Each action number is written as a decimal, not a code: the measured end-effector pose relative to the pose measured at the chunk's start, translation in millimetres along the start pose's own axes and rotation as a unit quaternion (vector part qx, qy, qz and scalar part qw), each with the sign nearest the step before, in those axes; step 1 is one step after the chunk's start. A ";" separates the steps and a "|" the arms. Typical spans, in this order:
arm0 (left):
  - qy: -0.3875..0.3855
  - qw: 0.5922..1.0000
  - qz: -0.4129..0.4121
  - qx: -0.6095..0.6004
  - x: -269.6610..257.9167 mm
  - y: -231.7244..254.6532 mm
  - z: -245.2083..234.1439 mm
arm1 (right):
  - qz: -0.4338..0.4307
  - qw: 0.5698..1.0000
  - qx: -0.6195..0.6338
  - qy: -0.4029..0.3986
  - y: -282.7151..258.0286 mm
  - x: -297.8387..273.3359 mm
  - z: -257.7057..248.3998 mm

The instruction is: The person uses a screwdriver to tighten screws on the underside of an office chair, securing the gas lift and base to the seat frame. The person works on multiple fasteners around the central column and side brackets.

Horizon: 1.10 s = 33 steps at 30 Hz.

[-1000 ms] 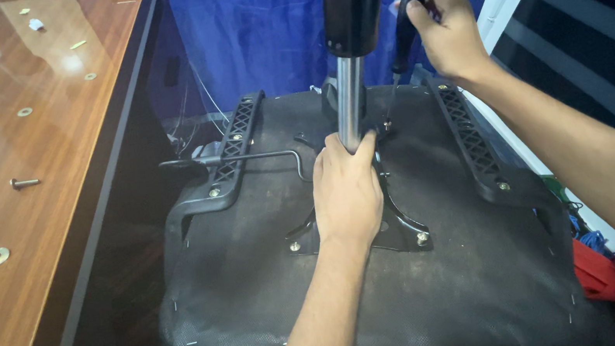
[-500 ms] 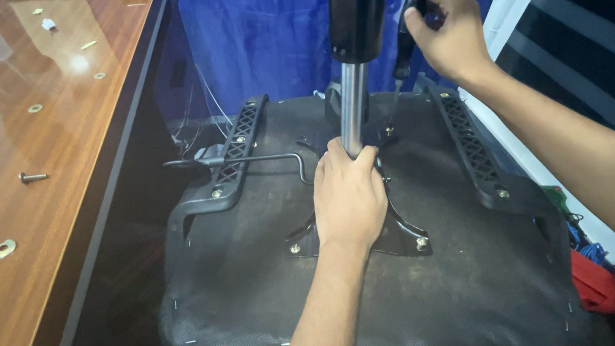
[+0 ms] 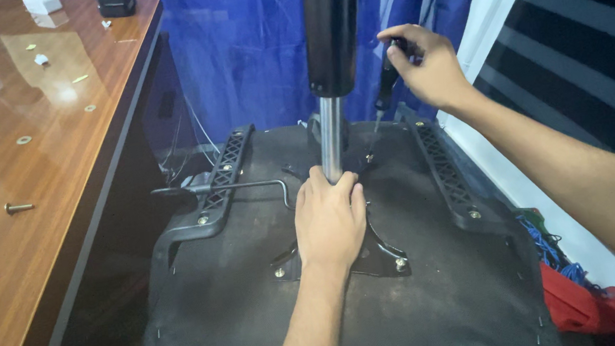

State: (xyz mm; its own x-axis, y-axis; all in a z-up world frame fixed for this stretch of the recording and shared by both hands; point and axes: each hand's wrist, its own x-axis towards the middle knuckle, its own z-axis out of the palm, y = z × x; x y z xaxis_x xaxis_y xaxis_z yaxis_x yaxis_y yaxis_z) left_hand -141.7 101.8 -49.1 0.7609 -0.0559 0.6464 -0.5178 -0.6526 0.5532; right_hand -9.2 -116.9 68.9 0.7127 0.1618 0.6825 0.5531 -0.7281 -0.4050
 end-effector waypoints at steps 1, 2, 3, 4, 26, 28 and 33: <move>0.000 1.000 0.002 0.001 0.0 -0.1 0.4 | -0.019 1.000 -0.016 0.007 -0.2 -1.9 -2.0; 0.001 1.000 0.004 0.003 0.6 0.0 0.2 | -0.040 0.999 -0.032 0.014 -0.8 -3.0 -3.2; -0.002 1.000 0.001 0.007 1.1 0.4 0.0 | -0.060 0.997 -0.048 0.020 -1.1 -3.3 -4.4; -0.006 1.000 -0.001 0.013 1.0 0.7 0.0 | -0.058 0.997 -0.049 0.019 -1.0 -3.9 -5.7; -0.030 0.999 0.004 0.021 -2.9 -0.2 -6.5 | -0.013 0.996 -0.017 -0.083 1.0 11.1 -11.6; -0.037 0.999 -0.003 0.031 -3.3 1.1 -7.4 | -0.013 0.995 -0.017 -0.095 -2.1 12.2 -8.5; -0.074 0.996 -0.029 0.045 -3.1 4.2 -10.3 | 0.076 0.988 -0.081 -0.106 0.0 12.8 -2.3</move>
State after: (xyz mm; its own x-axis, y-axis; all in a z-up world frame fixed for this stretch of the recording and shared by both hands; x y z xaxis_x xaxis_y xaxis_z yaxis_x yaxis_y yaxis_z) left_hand -150.2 107.0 -43.4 0.8417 -0.1225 0.5259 -0.4386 -0.7232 0.5336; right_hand -1.0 -116.4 79.0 0.8655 0.1659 0.4726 0.3691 -0.8491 -0.3779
